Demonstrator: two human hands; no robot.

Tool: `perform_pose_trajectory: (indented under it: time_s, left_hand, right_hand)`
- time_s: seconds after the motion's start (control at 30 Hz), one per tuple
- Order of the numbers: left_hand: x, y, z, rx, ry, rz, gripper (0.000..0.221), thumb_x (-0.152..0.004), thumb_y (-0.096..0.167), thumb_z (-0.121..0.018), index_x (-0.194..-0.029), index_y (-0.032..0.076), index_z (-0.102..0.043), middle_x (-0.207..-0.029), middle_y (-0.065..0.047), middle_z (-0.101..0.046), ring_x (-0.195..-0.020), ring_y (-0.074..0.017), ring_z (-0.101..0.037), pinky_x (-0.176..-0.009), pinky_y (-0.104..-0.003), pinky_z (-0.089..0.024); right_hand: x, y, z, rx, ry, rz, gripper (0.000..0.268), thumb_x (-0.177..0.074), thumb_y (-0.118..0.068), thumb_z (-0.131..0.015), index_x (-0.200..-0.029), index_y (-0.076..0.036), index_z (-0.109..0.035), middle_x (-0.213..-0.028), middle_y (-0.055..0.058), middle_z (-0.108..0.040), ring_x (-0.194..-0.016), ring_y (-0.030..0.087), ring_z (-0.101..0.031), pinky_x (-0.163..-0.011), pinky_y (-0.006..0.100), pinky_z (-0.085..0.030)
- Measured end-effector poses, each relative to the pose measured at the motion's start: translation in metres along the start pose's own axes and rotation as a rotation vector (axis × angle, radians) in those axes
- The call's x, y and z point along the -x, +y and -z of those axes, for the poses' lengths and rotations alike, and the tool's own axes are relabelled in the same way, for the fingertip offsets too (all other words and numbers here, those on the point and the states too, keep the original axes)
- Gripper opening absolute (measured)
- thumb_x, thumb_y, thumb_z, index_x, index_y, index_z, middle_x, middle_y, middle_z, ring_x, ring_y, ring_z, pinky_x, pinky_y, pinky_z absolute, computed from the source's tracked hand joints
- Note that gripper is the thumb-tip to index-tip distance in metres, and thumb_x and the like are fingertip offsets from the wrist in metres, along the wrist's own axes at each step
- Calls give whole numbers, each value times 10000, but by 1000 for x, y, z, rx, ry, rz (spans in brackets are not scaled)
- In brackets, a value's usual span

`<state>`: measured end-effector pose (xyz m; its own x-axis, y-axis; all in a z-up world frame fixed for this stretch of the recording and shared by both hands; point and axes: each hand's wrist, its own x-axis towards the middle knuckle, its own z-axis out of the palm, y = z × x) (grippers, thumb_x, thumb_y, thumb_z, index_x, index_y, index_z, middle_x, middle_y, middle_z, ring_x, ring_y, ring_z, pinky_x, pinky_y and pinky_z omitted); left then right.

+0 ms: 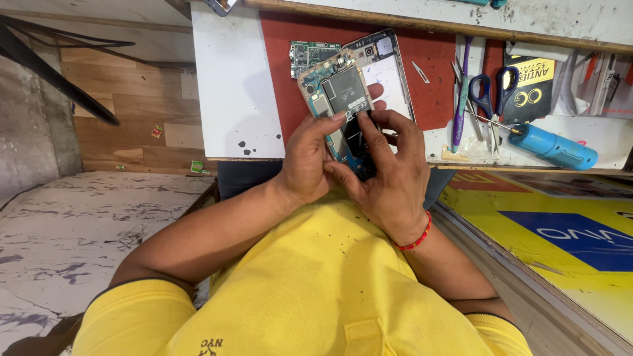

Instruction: The person disassembles a smartphone by removing the back cover and internal components. They then reassemble the device by placing the motherboard and battery back into the chassis and snapping the back cover into place. The person handles the phone and its parts by hand throughout the process.

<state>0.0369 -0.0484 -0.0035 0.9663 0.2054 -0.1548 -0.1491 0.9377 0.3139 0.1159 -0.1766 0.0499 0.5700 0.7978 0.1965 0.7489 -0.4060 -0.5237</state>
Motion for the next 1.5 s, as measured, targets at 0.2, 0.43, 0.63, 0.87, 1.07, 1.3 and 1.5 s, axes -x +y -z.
perform_pose_trajectory:
  time_s: [0.2, 0.43, 0.63, 0.87, 1.07, 1.3, 1.5]
  left_hand:
    - [-1, -8, 0, -76, -9, -60, 557, -1149, 309, -414, -1616, 20, -319, -1591, -110, -472, -1427, -198, -475, -1257, -384, -376]
    - [-3, -27, 12, -12, -54, -12, 750, -1123, 451, -477, -1694, 62, -186, -1577, -92, -417, -1476, -209, -421, -1283, -395, -340]
    - [-17, -29, 10, -38, -25, -79, 788, -1091, 480, -487, -1694, 109, -142, -1608, -67, -393, -1436, -208, -437, -1227, -408, -380]
    - [-15, -20, 8, -47, 15, -67, 741, -1116, 433, -475, -1682, 69, -164, -1593, -105, -407, -1420, -232, -450, -1226, -443, -394]
    - [-9, -9, 9, -353, 85, -57, 708, -1096, 422, -505, -1640, 76, -212, -1595, -99, -413, -1466, -216, -462, -1258, -404, -372]
    - [-1, 20, 6, -1348, 152, -255, 241, -1068, 234, -669, -1237, 64, -650, -1231, -70, -644, -1073, -172, -692, -940, -321, -619]
    - [-12, 31, -5, -1944, 112, -292, 362, -935, 257, -817, -1179, 40, -661, -982, -86, -656, -858, -258, -673, -711, -408, -544]
  right_hand:
    - [-7, -4, 15, 36, -72, -56, 661, -832, -300, -905, -1377, -41, -634, -1302, 150, -609, -1147, 339, -655, -889, 419, -572]
    - [-14, -5, 19, 45, -127, -122, 553, -818, -94, -694, -1355, -14, -590, -1277, 179, -641, -988, 397, -693, -779, 463, -573]
    - [-15, 11, 17, 111, -105, -180, 401, -964, -25, -671, -1361, -49, -623, -1150, 151, -684, -901, 388, -697, -702, 464, -554]
    - [-13, 13, 15, 33, -3, -107, 392, -953, 33, -639, -1339, -30, -622, -1181, 176, -669, -956, 393, -698, -758, 447, -566]
    - [-2, 44, 20, -249, 46, -354, 237, -1041, 8, -651, -1275, -22, -633, -1058, 130, -712, -925, 222, -708, -779, 339, -564]
    - [12, 90, 26, -655, 198, -458, 216, -1090, 1, -637, -1301, 35, -604, -1147, 51, -702, -1027, 87, -629, -935, 236, -522]
    - [17, 101, 22, -820, 235, -483, 223, -1091, 21, -631, -1312, 43, -613, -1205, 67, -712, -1065, 96, -646, -993, 244, -524]
